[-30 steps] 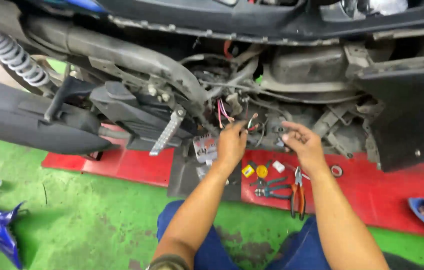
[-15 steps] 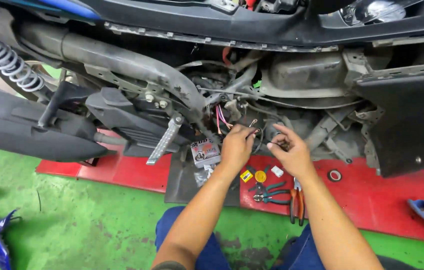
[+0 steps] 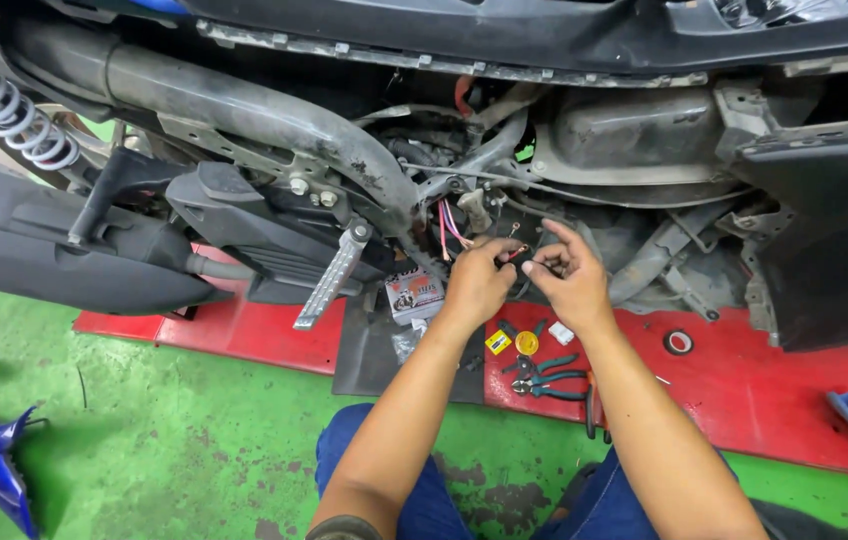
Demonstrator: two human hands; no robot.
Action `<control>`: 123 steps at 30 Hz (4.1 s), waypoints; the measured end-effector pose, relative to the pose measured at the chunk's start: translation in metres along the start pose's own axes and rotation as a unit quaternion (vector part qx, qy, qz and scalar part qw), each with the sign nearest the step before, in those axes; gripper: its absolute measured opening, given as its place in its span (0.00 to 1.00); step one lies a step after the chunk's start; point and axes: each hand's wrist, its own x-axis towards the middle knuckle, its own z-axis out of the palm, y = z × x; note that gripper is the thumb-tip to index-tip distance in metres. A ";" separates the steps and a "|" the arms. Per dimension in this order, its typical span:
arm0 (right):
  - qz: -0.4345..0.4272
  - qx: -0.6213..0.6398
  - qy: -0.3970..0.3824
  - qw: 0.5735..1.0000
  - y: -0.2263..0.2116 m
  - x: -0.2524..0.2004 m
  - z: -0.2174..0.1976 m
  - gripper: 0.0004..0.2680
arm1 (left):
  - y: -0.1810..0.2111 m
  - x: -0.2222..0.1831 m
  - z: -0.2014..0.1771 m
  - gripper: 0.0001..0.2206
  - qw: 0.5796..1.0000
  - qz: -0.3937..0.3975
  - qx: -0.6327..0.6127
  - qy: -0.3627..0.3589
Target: The person strips motorcycle wires using pliers, joins wires together, applies electrical tape to the connections, and checks the wiring inside the motorcycle frame.
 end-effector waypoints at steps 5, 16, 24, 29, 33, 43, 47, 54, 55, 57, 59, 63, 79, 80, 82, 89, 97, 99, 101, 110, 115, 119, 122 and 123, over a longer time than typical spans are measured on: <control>0.014 -0.001 0.018 1.000 -0.001 -0.001 0.009 0.24 | 0.005 -0.005 -0.011 0.19 0.999 -0.019 -0.044 -0.014; 0.031 0.008 0.063 0.997 0.008 -0.004 0.020 0.19 | 0.009 -0.003 -0.018 0.14 0.997 0.004 -0.083 -0.007; 0.033 0.020 0.081 0.996 0.003 -0.007 0.026 0.18 | 0.013 -0.006 -0.020 0.12 0.996 0.013 -0.090 -0.001; 0.031 0.025 0.089 0.995 0.009 -0.006 0.028 0.18 | 0.013 -0.008 -0.020 0.12 0.996 0.020 -0.085 0.003; 0.036 0.021 0.098 0.994 0.009 -0.007 0.029 0.17 | 0.011 -0.008 -0.017 0.11 0.997 0.019 -0.081 0.004; 0.056 0.009 0.111 0.992 0.014 -0.008 0.029 0.15 | 0.019 -0.010 -0.018 0.11 0.998 0.009 -0.061 0.012; 0.081 -0.066 0.110 0.988 0.005 -0.009 0.030 0.10 | 0.026 -0.012 -0.020 0.11 0.999 0.004 -0.035 0.009; 0.051 -0.206 0.125 0.969 -0.023 -0.014 0.032 0.07 | 0.031 -0.013 -0.021 0.13 1.000 0.004 -0.018 0.001; 0.041 -0.203 0.125 0.970 -0.028 -0.015 0.033 0.07 | 0.027 -0.012 -0.018 0.13 1.000 0.011 -0.016 0.009; 0.017 -0.218 0.126 0.968 -0.038 -0.019 0.033 0.06 | 0.021 -0.011 -0.012 0.12 1.000 0.017 0.020 0.016; 0.005 -0.213 0.118 0.970 -0.037 -0.017 0.031 0.06 | 0.019 -0.012 -0.009 0.11 0.998 0.052 0.018 0.041; 0.027 -0.196 0.104 0.975 -0.029 -0.014 0.027 0.06 | 0.021 -0.018 -0.003 0.11 0.994 0.077 0.038 0.068; 0.130 -0.173 0.122 0.969 -0.040 -0.020 0.022 0.08 | 0.021 -0.031 0.012 0.06 0.980 0.118 0.041 0.153; 0.129 -0.168 0.125 0.969 -0.037 -0.019 0.022 0.08 | 0.022 -0.032 0.011 0.07 0.982 0.119 0.059 0.133; 0.123 -0.164 0.131 0.970 -0.030 -0.018 0.022 0.07 | 0.024 -0.034 0.011 0.09 0.983 0.124 0.076 0.115; 0.175 -0.208 0.165 0.948 -0.033 -0.015 0.028 0.07 | 0.017 -0.028 0.015 0.10 0.978 0.130 0.126 0.105; 0.169 -0.220 0.207 0.938 -0.030 -0.016 0.035 0.07 | 0.009 -0.024 0.021 0.12 0.977 0.129 0.089 0.146; 0.171 -0.223 0.206 0.937 -0.035 -0.020 0.036 0.05 | 0.007 -0.025 0.022 0.12 0.983 0.101 0.072 0.133; 0.150 -0.232 0.207 0.939 -0.022 -0.016 0.034 0.06 | 0.010 -0.026 0.016 0.12 0.982 0.117 0.074 0.129; -0.181 -0.315 0.148 0.920 0.006 -0.014 0.018 0.07 | 0.036 -0.040 -0.014 0.12 0.977 0.166 0.089 0.099; -0.250 -0.325 0.129 0.903 -0.007 -0.017 0.015 0.07 | 0.039 -0.036 -0.021 0.14 0.984 0.153 0.078 0.051; -0.222 -0.344 0.114 0.905 -0.002 -0.016 0.015 0.08 | 0.048 -0.037 -0.029 0.16 0.987 0.141 0.077 0.028; -0.201 -0.360 0.110 0.904 0.001 -0.016 0.015 0.08 | 0.050 -0.034 -0.031 0.16 0.988 0.135 0.069 0.019; -0.202 -0.362 0.114 0.903 0.002 -0.016 0.015 0.08 | 0.048 -0.032 -0.031 0.16 0.988 0.138 0.067 0.021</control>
